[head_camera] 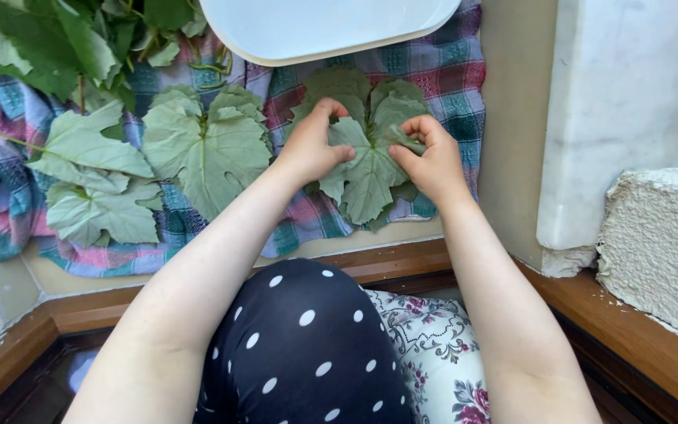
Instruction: Sort and inspect grape leaves for cooking.
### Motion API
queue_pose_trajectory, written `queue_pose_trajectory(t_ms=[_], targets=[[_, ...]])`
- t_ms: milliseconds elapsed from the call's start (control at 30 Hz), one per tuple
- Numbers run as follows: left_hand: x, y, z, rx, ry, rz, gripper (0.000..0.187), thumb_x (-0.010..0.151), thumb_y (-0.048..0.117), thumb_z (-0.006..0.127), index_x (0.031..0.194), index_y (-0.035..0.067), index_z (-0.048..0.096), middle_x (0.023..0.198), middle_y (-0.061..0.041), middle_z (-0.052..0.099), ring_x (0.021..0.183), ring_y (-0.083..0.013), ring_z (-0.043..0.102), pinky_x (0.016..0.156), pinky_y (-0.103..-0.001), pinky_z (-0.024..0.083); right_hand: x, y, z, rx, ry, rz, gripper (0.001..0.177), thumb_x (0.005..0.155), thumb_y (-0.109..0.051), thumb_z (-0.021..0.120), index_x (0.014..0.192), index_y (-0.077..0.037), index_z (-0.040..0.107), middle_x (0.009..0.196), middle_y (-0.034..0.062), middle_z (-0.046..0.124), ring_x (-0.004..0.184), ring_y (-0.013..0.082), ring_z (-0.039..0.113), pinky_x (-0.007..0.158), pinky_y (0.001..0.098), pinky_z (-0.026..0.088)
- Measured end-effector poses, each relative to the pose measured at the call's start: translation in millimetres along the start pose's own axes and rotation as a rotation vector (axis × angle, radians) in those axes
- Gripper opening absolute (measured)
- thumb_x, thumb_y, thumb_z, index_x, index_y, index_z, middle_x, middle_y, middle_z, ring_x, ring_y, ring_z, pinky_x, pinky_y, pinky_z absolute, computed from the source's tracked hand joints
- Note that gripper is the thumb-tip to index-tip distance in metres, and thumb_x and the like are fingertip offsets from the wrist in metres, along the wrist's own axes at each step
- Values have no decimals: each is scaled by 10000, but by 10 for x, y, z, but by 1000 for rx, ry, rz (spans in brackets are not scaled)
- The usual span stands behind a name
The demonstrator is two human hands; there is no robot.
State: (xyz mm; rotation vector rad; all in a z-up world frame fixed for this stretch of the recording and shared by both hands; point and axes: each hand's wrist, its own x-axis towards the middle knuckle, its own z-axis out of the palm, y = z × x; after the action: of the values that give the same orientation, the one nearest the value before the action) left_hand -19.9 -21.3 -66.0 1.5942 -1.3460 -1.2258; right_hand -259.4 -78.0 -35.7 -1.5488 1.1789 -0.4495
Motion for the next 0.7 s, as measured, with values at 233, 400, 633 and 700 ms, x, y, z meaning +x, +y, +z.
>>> queue_pose_trajectory(t_ms=[233, 400, 633, 700], targets=[[46, 202, 95, 281, 0, -41, 553, 838, 91, 781, 1276, 104, 443, 1026, -239, 707, 987, -478, 668, 825, -543, 515, 20, 33, 198, -377, 235, -145, 337, 886, -81, 826, 1158, -39, 630, 1065, 113, 731, 972, 252, 727, 865, 332, 565], [35, 110, 130, 288, 45, -10, 551, 802, 54, 753, 1249, 76, 430, 1028, -248, 702, 951, -474, 677, 804, -546, 525, -25, -198, 224, -625, 329, -317, 547, 845, -130, 841, 1292, 4, 556, 1283, 196, 595, 1191, 375, 563, 989, 470, 442], [66, 18, 166, 310, 39, -54, 538, 838, 53, 743, 1276, 79, 432, 995, -247, 709, 954, -471, 684, 824, -546, 528, -344, 2, 611, -883, 245, -313, 453, 965, -159, 746, 1371, -98, 555, 1353, 130, 517, 1291, 328, 475, 1087, 492, 364], [61, -29, 108, 259, 53, 16, 585, 809, 74, 779, 1284, 75, 438, 1016, -252, 708, 964, -466, 685, 805, -531, 536, -331, 126, 716, -849, 195, -251, 602, 984, -256, 728, 1479, -26, 477, 1465, 183, 465, 1364, 373, 428, 1140, 517, 337]])
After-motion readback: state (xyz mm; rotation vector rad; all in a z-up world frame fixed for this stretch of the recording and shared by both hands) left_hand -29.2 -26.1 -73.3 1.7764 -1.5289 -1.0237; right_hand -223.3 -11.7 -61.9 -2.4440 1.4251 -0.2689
